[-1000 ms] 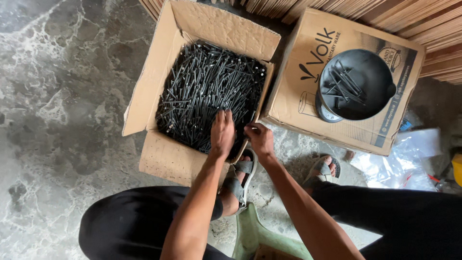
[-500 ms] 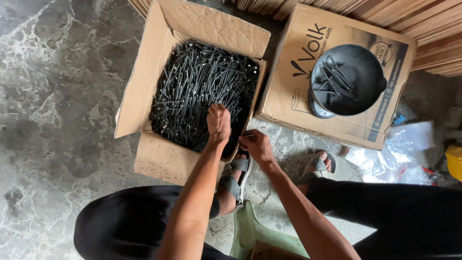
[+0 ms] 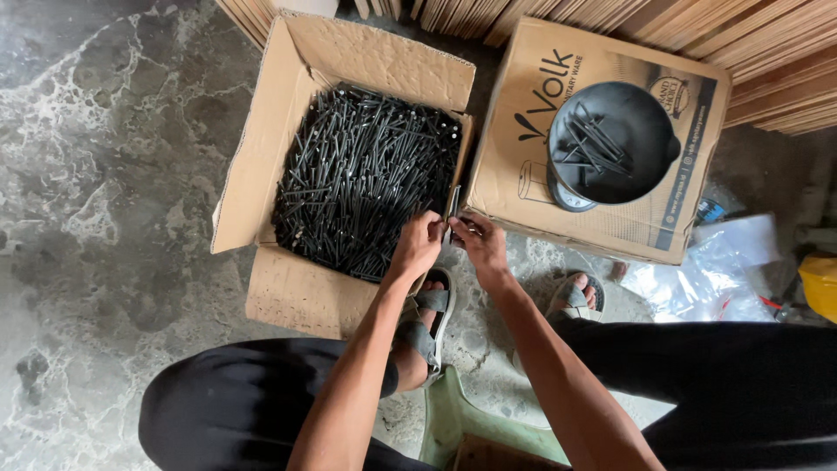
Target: The person picks up black cable ties from a cardboard box by hand and places them into a black bowl sitting on a scale.
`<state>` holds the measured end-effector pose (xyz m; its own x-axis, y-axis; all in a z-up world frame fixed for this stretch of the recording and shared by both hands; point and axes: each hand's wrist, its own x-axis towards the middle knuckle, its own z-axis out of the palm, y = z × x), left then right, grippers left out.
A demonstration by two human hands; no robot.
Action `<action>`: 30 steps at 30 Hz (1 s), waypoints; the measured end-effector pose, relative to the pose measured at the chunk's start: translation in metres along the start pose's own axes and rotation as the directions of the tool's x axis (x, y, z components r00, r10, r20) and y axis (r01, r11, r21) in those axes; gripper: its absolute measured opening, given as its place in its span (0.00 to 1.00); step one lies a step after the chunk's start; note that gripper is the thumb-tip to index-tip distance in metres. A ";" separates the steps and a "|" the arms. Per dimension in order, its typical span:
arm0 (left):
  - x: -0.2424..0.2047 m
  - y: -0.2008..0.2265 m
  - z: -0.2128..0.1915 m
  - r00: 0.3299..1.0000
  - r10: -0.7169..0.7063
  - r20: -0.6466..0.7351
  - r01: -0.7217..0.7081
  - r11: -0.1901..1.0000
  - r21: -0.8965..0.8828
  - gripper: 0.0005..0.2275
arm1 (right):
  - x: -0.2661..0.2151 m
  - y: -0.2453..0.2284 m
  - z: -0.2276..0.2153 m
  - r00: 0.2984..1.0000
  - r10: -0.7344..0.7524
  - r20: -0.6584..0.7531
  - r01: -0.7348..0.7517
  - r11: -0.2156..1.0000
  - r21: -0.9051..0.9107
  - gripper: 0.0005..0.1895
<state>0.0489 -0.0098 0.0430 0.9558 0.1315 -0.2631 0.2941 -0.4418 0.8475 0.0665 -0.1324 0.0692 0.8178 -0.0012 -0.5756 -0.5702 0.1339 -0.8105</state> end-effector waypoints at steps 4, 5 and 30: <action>-0.002 0.001 0.006 0.999 0.034 0.006 -0.034 0.998 0.054 0.08 | 0.001 0.007 -0.007 1.000 0.010 0.000 -0.010 0.998 0.055 0.12; -0.009 0.015 0.001 0.996 0.089 -0.001 -0.089 0.991 0.096 0.07 | 0.001 0.007 -0.009 1.000 0.028 0.010 -0.028 0.999 0.027 0.11; -0.067 0.041 0.081 0.803 0.576 0.151 -0.551 0.624 0.554 0.17 | 0.115 -0.114 -0.183 0.806 -0.548 0.223 0.360 0.157 -0.919 0.07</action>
<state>-0.0034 -0.1085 0.0579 0.9366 -0.2825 0.2074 -0.3459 -0.8399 0.4183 0.2110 -0.3287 0.0756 0.9892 0.1463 0.0041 0.1335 -0.8906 -0.4347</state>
